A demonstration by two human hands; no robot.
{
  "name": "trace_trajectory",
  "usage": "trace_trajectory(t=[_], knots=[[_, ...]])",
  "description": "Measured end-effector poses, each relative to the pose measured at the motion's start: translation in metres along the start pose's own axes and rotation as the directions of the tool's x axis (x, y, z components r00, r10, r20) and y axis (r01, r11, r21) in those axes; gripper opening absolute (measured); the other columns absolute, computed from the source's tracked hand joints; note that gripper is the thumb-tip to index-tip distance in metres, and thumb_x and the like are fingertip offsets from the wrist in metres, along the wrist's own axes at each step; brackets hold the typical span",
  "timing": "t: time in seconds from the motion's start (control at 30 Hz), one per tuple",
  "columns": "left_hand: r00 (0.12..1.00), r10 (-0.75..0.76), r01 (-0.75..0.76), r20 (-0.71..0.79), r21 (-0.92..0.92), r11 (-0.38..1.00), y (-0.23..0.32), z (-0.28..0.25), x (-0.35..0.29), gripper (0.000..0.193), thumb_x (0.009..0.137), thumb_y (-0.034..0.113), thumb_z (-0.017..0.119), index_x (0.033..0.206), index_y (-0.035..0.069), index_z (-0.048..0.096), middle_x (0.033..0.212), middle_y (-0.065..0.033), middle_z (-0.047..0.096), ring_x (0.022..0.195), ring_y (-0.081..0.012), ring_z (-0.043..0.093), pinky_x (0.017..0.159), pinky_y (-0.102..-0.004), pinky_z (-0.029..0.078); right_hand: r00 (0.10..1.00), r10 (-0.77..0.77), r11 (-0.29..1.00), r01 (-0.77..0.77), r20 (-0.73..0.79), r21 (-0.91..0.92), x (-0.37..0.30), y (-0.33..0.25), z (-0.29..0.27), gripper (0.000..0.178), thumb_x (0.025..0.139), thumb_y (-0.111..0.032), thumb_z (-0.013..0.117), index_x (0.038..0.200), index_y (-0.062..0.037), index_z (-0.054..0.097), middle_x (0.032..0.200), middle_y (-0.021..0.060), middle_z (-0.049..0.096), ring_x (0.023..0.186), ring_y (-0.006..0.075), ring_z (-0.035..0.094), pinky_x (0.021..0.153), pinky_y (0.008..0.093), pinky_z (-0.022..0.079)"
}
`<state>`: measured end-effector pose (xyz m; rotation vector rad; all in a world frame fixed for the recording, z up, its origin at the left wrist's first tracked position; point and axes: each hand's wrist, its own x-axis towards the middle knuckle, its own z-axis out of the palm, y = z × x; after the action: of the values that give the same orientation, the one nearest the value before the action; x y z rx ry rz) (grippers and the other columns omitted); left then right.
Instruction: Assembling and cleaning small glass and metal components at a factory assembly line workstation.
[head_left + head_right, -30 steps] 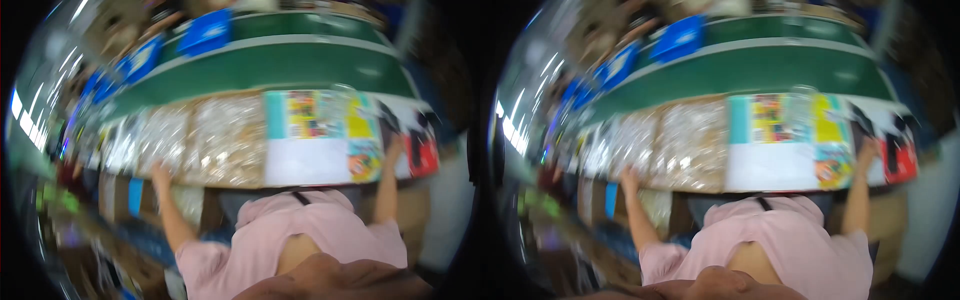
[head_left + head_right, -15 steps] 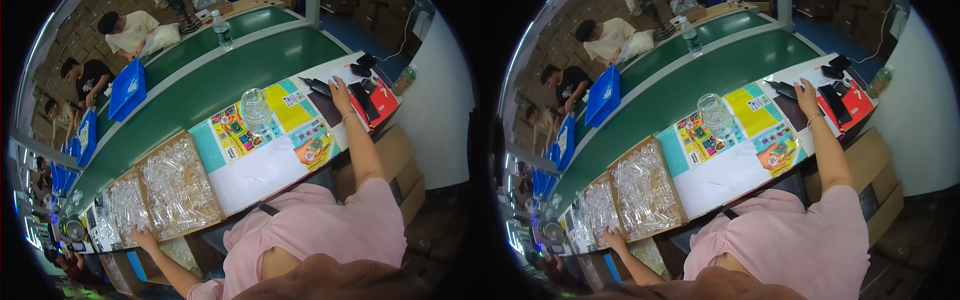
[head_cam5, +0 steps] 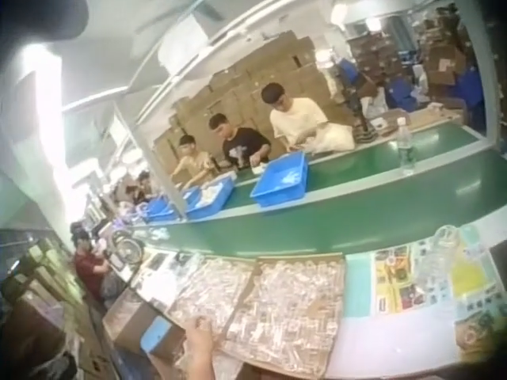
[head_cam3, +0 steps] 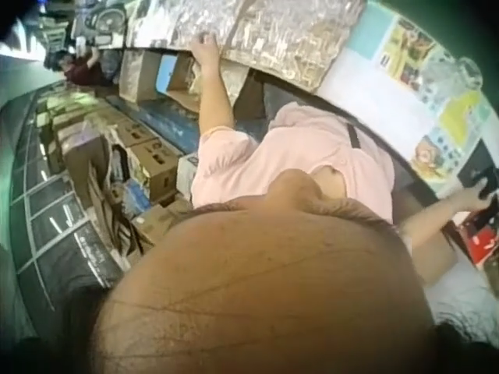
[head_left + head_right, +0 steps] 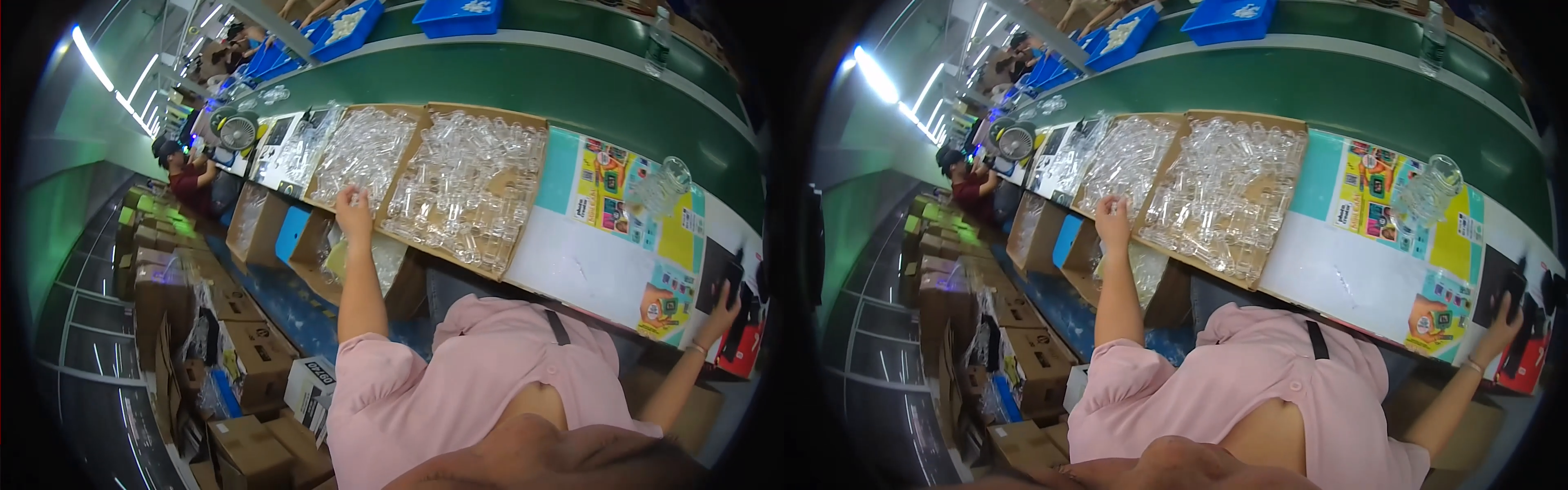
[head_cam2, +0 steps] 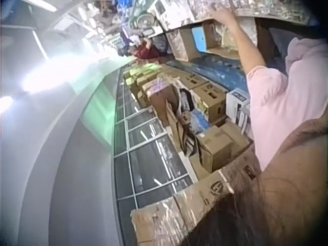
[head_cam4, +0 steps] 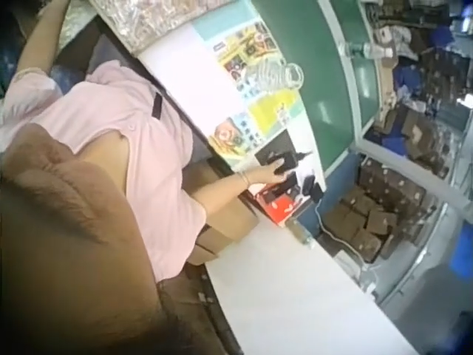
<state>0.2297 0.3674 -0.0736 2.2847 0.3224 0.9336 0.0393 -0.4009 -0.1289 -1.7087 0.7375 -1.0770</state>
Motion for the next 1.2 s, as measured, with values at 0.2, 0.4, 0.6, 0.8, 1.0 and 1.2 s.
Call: trace_trajectory(t=[0.2, 0.4, 0.6, 0.8, 1.0, 1.2], knots=[[0.929, -0.159, 0.333, 0.334, -0.57, 0.751, 0.112, -0.012, -0.025, 0.023, 0.079, 0.001, 0.059, 0.101, -0.003, 0.053, 0.09, -0.009, 0.059, 0.077, -0.0127, 0.059, 0.07, -0.0227, 0.046, 0.97, 0.067, 0.74, -0.204, 0.232, 0.641, -0.053, -0.072, 0.006, 0.038, 0.091, -0.015, 0.045, 0.124, 0.0, 0.035, 0.121, 0.0127, 0.045, 0.109, 0.0273, 0.049, 0.087, 0.033, 0.04], [0.828, 0.088, 0.379, 0.553, -0.67, 0.638, 0.179, 0.01, -0.055, 0.033, 0.078, -0.002, 0.059, 0.108, -0.003, 0.046, 0.096, -0.0121, 0.058, 0.078, -0.0147, 0.06, 0.071, -0.0238, 0.047, 0.899, -0.018, 0.64, -0.325, 0.437, 0.696, -0.103, -0.13, 0.063, 0.044, 0.088, -0.013, 0.051, 0.126, -0.0027, 0.033, 0.119, 0.0141, 0.044, 0.107, 0.0236, 0.046, 0.09, 0.0348, 0.039], [0.807, 0.136, 0.131, 0.575, -0.398, 0.908, 0.174, 0.038, -0.055, 0.029, 0.075, 0.003, 0.064, 0.101, 0.001, 0.05, 0.1, -0.0132, 0.057, 0.076, -0.0194, 0.062, 0.069, -0.0267, 0.047, 0.878, -0.053, 0.821, -0.232, 0.475, 0.522, -0.13, -0.119, 0.087, 0.039, 0.086, -0.011, 0.054, 0.119, -0.0008, 0.037, 0.11, 0.0099, 0.048, 0.094, 0.0198, 0.051, 0.08, 0.0317, 0.043], [0.785, 0.477, -0.549, 0.396, 0.086, 0.831, 0.126, 0.014, -0.035, 0.041, 0.069, 0.017, 0.071, 0.106, 0.006, 0.055, 0.116, -0.0167, 0.05, 0.099, -0.0329, 0.052, 0.084, -0.0417, 0.042, 0.919, -0.211, 0.974, 0.17, 0.333, 0.149, -0.094, -0.068, 0.067, 0.038, 0.083, -0.003, 0.053, 0.12, -0.0032, 0.043, 0.112, 0.0132, 0.047, 0.101, 0.0228, 0.05, 0.085, 0.0311, 0.042], [0.444, -0.212, 0.355, 0.87, 0.046, 0.934, 0.019, -0.167, 0.044, 0.05, 0.078, 0.019, 0.062, 0.121, 0.001, 0.045, 0.127, -0.0144, 0.045, 0.113, -0.0253, 0.046, 0.093, -0.0339, 0.039, 0.972, 0.134, 0.844, -0.215, 0.194, 0.491, -0.039, -0.057, 0.051, 0.033, 0.083, 0.001, 0.051, 0.116, -0.0025, 0.048, 0.114, 0.0151, 0.05, 0.104, 0.0261, 0.05, 0.088, 0.0316, 0.042], [0.559, 0.352, 0.484, 0.751, -0.64, 0.597, -0.109, -0.169, -0.196, 0.041, 0.09, 0.029, 0.038, 0.125, 0.008, 0.041, 0.114, -0.014, 0.052, 0.104, -0.0241, 0.049, 0.09, -0.0332, 0.039, 0.943, 0.154, 0.658, -0.32, 0.294, 0.681, -0.039, -0.053, 0.067, 0.027, 0.084, -0.011, 0.057, 0.107, 0.0018, 0.051, 0.101, 0.0106, 0.054, 0.095, 0.0196, 0.053, 0.083, 0.0287, 0.043]])
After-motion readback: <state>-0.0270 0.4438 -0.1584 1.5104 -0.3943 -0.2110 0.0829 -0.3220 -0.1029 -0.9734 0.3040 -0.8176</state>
